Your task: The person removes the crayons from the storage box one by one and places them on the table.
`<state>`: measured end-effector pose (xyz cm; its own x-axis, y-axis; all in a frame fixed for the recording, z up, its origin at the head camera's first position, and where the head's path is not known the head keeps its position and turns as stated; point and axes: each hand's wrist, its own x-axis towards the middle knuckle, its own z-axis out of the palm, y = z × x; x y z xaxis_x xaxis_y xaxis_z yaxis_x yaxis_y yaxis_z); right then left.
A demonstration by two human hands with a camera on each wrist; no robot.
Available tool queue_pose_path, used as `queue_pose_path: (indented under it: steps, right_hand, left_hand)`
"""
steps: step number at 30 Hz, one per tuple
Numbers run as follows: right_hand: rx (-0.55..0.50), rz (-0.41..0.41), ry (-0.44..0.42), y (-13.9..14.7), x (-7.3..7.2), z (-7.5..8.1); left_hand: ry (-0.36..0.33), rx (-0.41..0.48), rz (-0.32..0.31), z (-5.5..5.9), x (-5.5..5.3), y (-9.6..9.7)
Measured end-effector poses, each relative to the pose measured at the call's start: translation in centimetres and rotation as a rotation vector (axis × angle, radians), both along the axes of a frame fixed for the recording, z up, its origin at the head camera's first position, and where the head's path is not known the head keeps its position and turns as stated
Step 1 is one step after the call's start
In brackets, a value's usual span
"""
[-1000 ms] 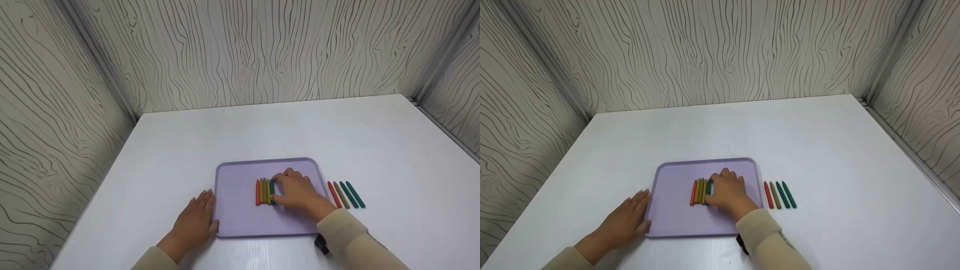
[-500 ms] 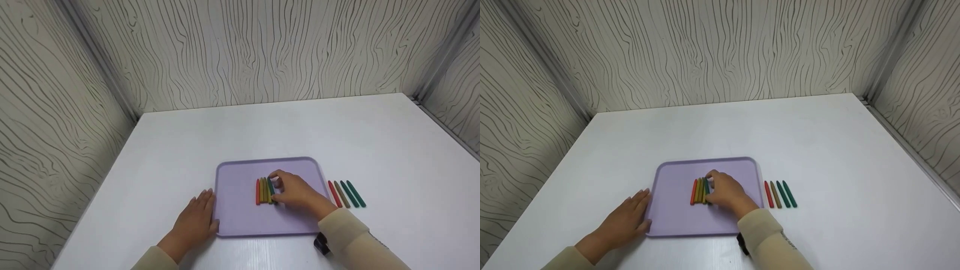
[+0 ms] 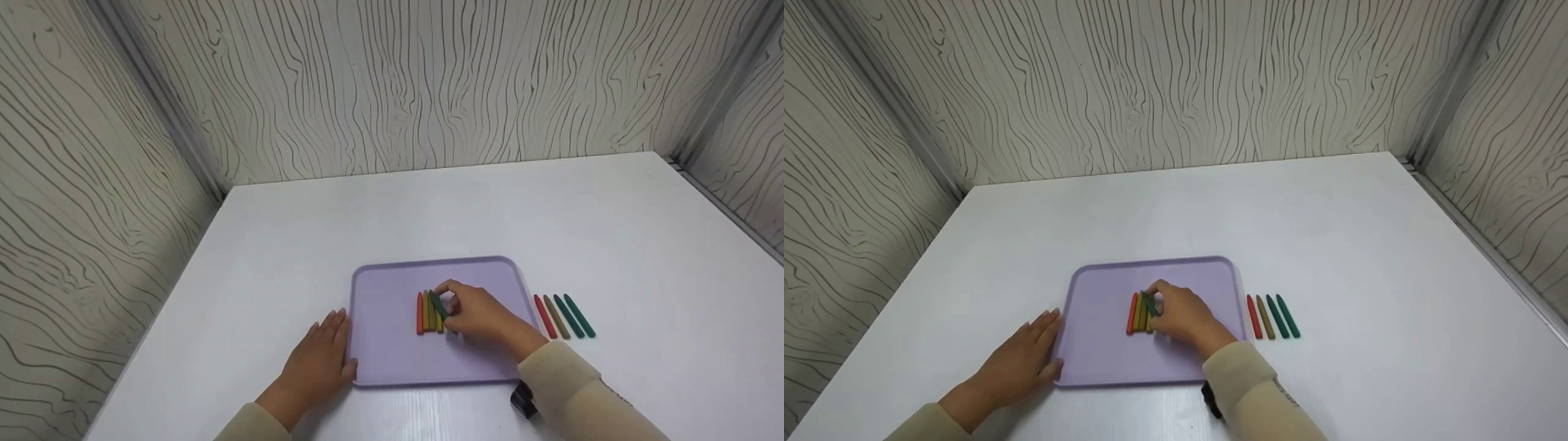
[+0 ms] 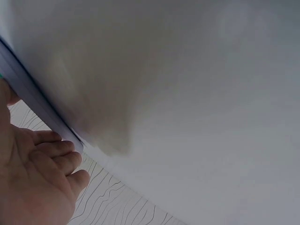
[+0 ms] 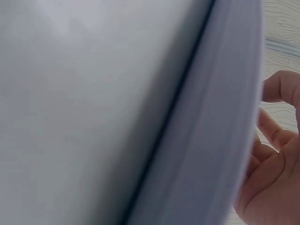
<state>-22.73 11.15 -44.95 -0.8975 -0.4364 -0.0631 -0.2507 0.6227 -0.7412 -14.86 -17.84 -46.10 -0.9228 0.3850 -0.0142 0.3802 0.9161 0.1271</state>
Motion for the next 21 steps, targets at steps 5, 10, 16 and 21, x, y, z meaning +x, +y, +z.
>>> queue_pose_path:
  steps: [5,10,16,21]
  right_hand:
    - [-0.006,-0.018,-0.018,0.5,0.0,0.3]
    - [-0.008,-0.05,-0.013,1.4,-0.3,0.7]
    - [-0.009,-0.08,0.009,2.9,-0.7,1.3]
    - [-0.007,-0.083,0.029,4.1,-0.7,1.7]
  left_hand:
    - [0.008,0.004,0.006,0.0,0.0,0.0]
    - [0.016,0.014,0.005,0.0,0.1,0.0]
    - [0.014,0.018,0.001,0.2,0.1,-0.1]
    - [-0.015,0.031,0.007,0.2,0.2,-0.1]
